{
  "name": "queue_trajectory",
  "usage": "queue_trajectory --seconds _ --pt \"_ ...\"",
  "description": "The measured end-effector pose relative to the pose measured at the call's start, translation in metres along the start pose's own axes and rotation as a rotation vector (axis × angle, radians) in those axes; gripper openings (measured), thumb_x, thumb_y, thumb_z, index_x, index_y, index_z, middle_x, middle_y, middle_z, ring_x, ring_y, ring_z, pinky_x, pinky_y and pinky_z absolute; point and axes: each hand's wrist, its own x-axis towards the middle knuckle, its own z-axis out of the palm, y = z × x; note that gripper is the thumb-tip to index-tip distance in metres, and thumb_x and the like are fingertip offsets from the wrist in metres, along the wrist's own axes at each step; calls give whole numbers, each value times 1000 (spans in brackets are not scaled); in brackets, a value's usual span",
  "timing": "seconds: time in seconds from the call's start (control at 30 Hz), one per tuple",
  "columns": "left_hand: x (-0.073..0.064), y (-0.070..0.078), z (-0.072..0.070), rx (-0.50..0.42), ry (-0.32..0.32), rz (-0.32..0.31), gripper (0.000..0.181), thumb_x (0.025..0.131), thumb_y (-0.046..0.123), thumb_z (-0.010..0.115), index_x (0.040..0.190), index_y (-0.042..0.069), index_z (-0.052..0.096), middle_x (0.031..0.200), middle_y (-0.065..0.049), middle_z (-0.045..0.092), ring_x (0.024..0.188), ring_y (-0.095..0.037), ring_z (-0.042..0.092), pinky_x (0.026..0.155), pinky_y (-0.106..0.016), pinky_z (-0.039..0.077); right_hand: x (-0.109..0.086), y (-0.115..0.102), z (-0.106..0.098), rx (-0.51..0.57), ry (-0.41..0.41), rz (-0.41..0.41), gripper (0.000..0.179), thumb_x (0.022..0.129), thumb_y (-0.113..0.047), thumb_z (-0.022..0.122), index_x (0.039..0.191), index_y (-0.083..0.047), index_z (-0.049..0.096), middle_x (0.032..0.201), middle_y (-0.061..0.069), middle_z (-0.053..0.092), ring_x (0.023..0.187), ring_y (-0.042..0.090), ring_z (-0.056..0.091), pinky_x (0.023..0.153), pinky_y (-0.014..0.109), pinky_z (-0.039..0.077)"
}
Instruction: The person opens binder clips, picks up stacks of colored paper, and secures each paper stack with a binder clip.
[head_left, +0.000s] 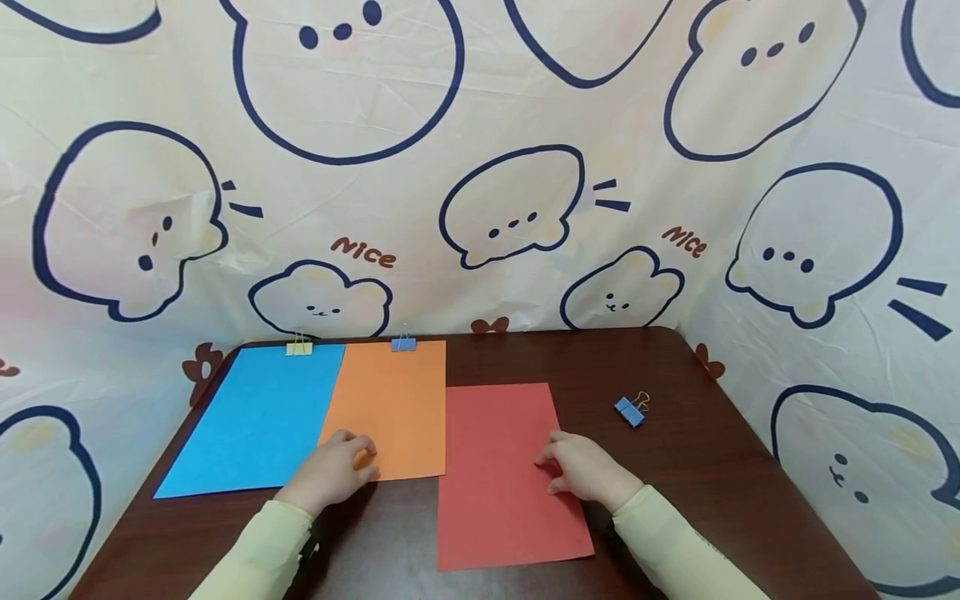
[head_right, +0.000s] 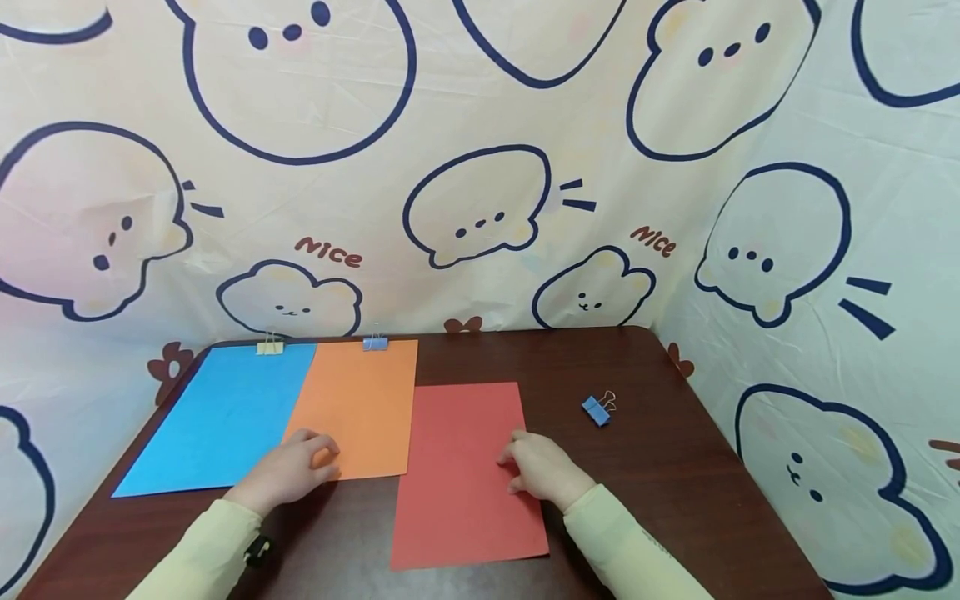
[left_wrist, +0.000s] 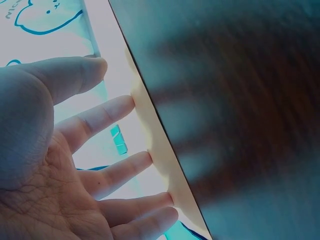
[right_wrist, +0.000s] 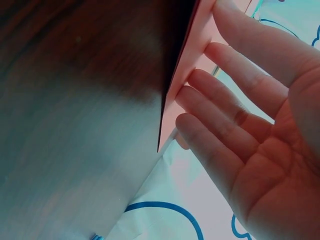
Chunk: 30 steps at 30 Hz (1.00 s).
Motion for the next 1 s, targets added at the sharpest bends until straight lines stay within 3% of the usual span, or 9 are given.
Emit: queue_trajectory --seconds 0.4,1.0 --pt "0 1 0 -2 -1 -7 24 92 29 78 109 14 71 123 -20 61 93 -33 66 87 -56 56 -1 4 1 10 -13 49 32 77 -18 91 106 -12 79 100 0 63 90 17 65 83 37 58" --pt "-2 3 -1 -6 5 -11 25 92 28 77 111 13 71 123 -20 61 96 -34 66 88 -55 55 -8 13 2 27 8 24 33 77 -17 91 107 -12 79 99 -2 62 88 14 62 83 34 57"
